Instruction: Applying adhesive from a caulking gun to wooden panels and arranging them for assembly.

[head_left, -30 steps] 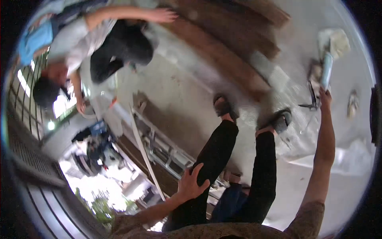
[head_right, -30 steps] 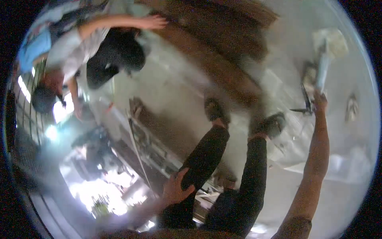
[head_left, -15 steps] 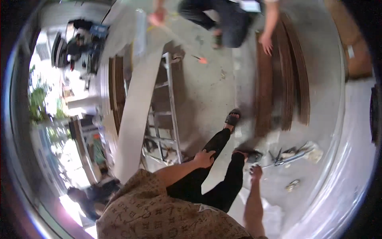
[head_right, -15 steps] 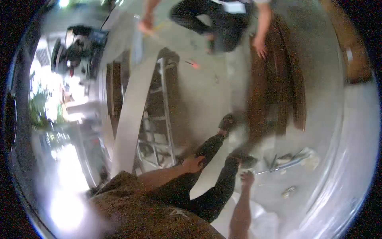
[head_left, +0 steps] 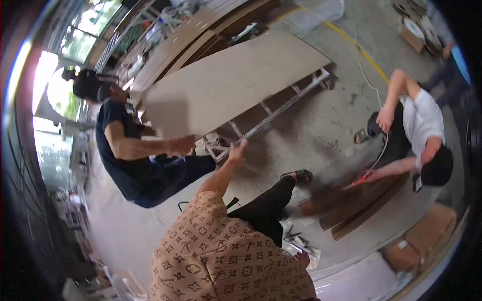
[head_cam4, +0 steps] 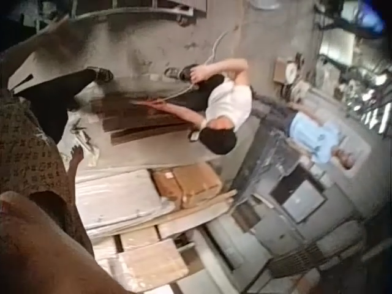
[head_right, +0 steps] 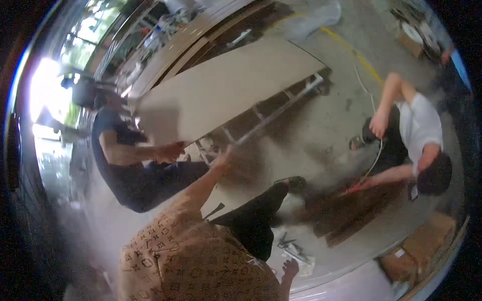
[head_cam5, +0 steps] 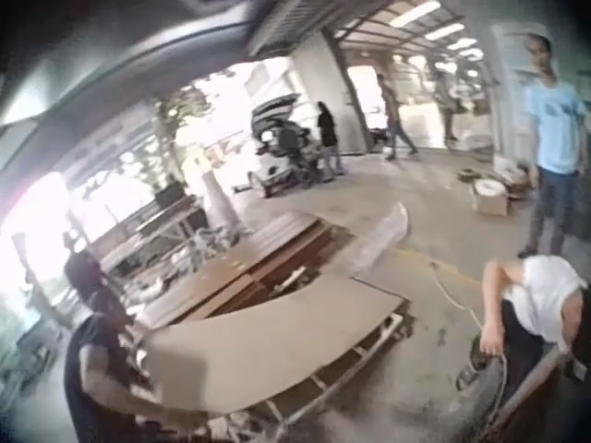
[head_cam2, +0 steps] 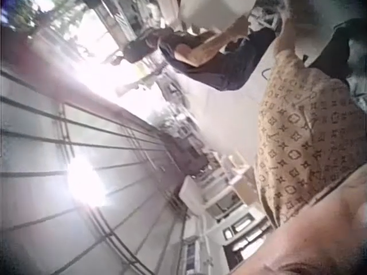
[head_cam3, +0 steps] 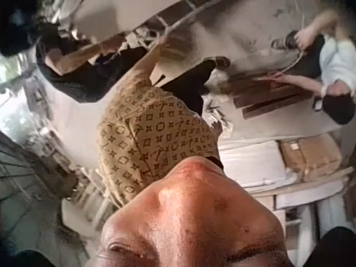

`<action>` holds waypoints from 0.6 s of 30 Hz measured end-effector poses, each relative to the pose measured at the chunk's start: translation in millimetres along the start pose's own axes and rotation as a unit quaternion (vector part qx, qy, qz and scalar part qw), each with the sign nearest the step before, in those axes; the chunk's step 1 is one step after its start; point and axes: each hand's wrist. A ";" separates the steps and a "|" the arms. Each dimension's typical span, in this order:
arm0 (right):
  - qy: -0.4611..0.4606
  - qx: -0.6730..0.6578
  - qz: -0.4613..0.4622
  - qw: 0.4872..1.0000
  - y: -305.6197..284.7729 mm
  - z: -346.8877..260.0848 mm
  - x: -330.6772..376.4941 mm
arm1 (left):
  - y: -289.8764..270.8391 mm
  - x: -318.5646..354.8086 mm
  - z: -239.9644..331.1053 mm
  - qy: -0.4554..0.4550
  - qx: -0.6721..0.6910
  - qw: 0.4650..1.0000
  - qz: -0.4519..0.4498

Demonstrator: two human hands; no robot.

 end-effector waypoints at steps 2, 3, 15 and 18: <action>-0.052 0.241 0.131 0.960 24.8 -34.5 10.5 | 27.3 -24.7 -27.4 -0.206 0.671 0.685 0.196; -0.022 0.248 0.105 0.963 48.0 -59.7 -7.1 | 40.3 -27.5 -97.2 -0.220 0.662 0.674 0.243; 0.036 0.430 0.035 0.901 294.9 -132.6 -23.8 | 44.7 -26.9 -166.9 -0.291 0.875 0.141 0.360; 0.132 0.414 0.080 0.897 354.7 -143.9 -63.1 | 64.3 -56.2 -187.2 -0.353 0.853 0.100 0.371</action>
Point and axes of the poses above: each hand's wrist, its own x-axis away from the middle knuckle, its own y-axis out of the palm, z = x × y, and after that the axes turned 9 degrees about -x, right-handed
